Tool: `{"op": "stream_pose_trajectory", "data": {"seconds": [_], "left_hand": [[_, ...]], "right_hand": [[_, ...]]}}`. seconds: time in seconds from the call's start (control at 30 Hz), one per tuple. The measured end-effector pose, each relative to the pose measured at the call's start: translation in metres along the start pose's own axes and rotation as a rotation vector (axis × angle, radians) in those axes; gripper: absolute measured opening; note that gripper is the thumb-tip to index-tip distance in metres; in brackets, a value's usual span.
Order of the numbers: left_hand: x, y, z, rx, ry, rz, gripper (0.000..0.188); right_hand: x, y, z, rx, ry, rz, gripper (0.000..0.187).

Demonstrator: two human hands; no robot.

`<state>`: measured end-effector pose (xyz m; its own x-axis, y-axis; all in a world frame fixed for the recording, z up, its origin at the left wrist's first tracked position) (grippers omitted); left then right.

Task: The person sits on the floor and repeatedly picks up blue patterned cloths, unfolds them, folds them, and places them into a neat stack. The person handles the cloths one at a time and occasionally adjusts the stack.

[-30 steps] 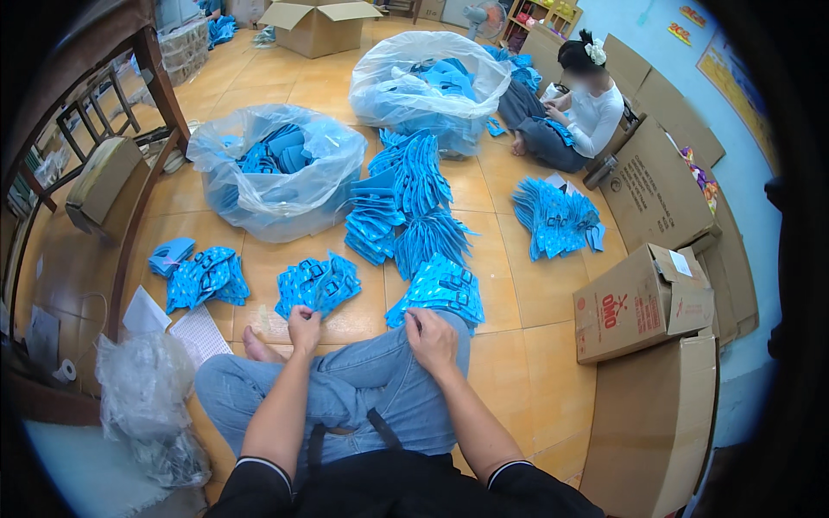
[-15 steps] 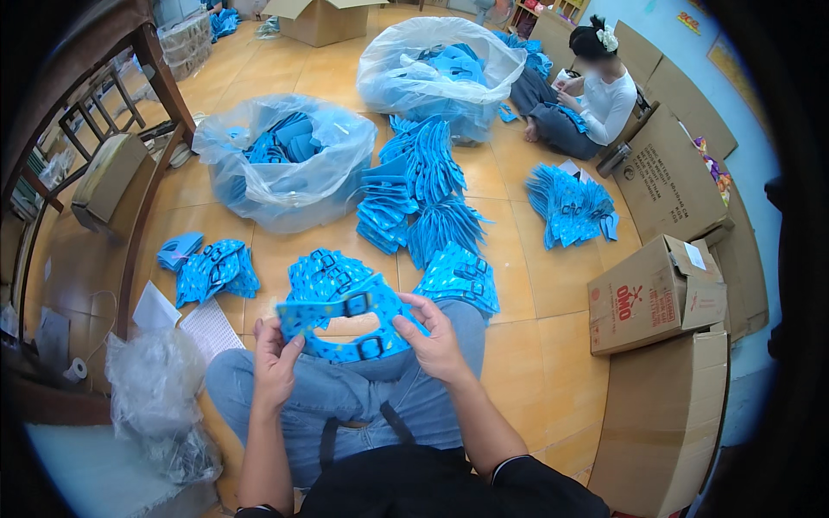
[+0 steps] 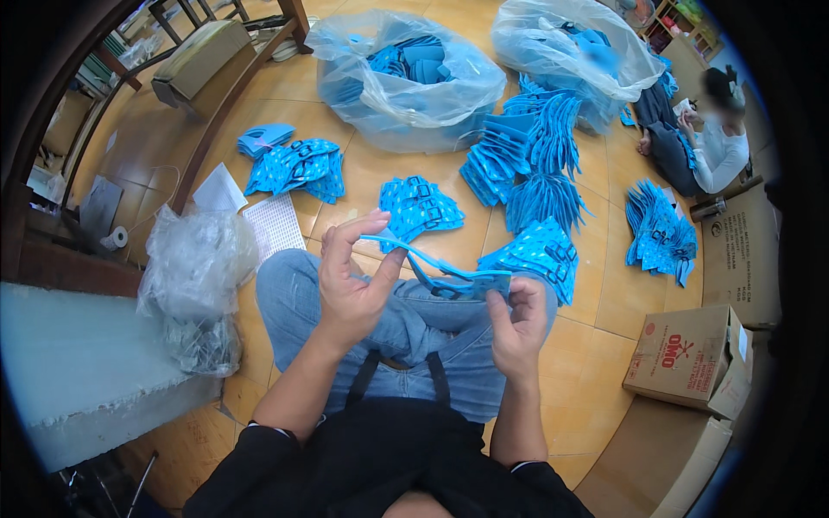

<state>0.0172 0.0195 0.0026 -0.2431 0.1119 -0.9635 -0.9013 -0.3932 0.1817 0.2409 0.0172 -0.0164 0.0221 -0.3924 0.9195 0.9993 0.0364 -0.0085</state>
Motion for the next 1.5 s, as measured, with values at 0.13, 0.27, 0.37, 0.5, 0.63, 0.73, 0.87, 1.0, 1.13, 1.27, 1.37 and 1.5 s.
{"op": "stream_pose_trajectory", "data": {"seconds": [0.13,0.27,0.37,0.5,0.63,0.73,0.87,1.0,1.13,1.27,1.37,1.5], "left_hand": [[-0.008,0.000,-0.001,-0.022,-0.058,-0.064,0.038],[-0.013,0.004,-0.001,-0.014,-0.100,-0.034,0.036],[-0.014,0.006,-0.002,-0.014,-0.110,-0.004,0.035],[-0.013,0.007,-0.004,-0.017,-0.104,0.021,0.034],[-0.010,0.007,-0.003,-0.001,-0.101,-0.011,0.045],[-0.006,0.006,-0.001,0.106,0.041,-0.126,0.061],[0.000,0.005,-0.002,0.408,0.296,-0.410,0.082],[0.002,0.009,-0.004,0.413,0.187,-0.304,0.086],[0.004,0.015,-0.003,0.317,0.085,-0.339,0.084],[0.006,0.017,-0.004,0.303,0.193,-0.368,0.048],[0.006,0.019,-0.001,0.159,0.221,-0.245,0.033],[0.003,0.019,-0.001,0.112,0.207,-0.266,0.033]], "right_hand": [[0.003,-0.002,0.001,-0.027,0.039,0.013,0.020],[0.002,-0.004,0.000,-0.055,0.033,0.056,0.020],[0.000,-0.005,0.000,-0.065,0.033,0.079,0.020],[0.001,-0.006,0.001,-0.068,0.052,0.083,0.020],[0.006,-0.008,0.004,-0.058,0.034,0.129,0.021],[0.007,-0.007,0.006,-0.153,-0.183,0.510,0.023],[0.004,-0.001,0.009,-0.307,-0.492,0.691,0.018],[0.004,-0.002,0.012,-0.308,-0.593,0.824,0.032],[0.013,-0.006,0.009,-0.180,-0.452,0.934,0.048],[0.013,-0.005,0.008,-0.182,-0.396,0.635,0.045],[0.012,-0.004,0.008,-0.206,-0.382,0.591,0.042],[0.013,-0.004,0.007,-0.216,-0.370,0.556,0.042]]}}
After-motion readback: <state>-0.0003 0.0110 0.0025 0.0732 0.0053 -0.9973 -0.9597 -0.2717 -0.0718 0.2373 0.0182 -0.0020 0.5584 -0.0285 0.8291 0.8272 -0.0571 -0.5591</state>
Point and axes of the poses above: each hand's wrist, its own z-axis towards the middle knuckle, its own y-axis out of the back of the hand, x = y × z, the point moved 2 cm from there along z, towards the middle knuckle, and after that the axes turned 12 degrees about y, right-handed, at the moved point
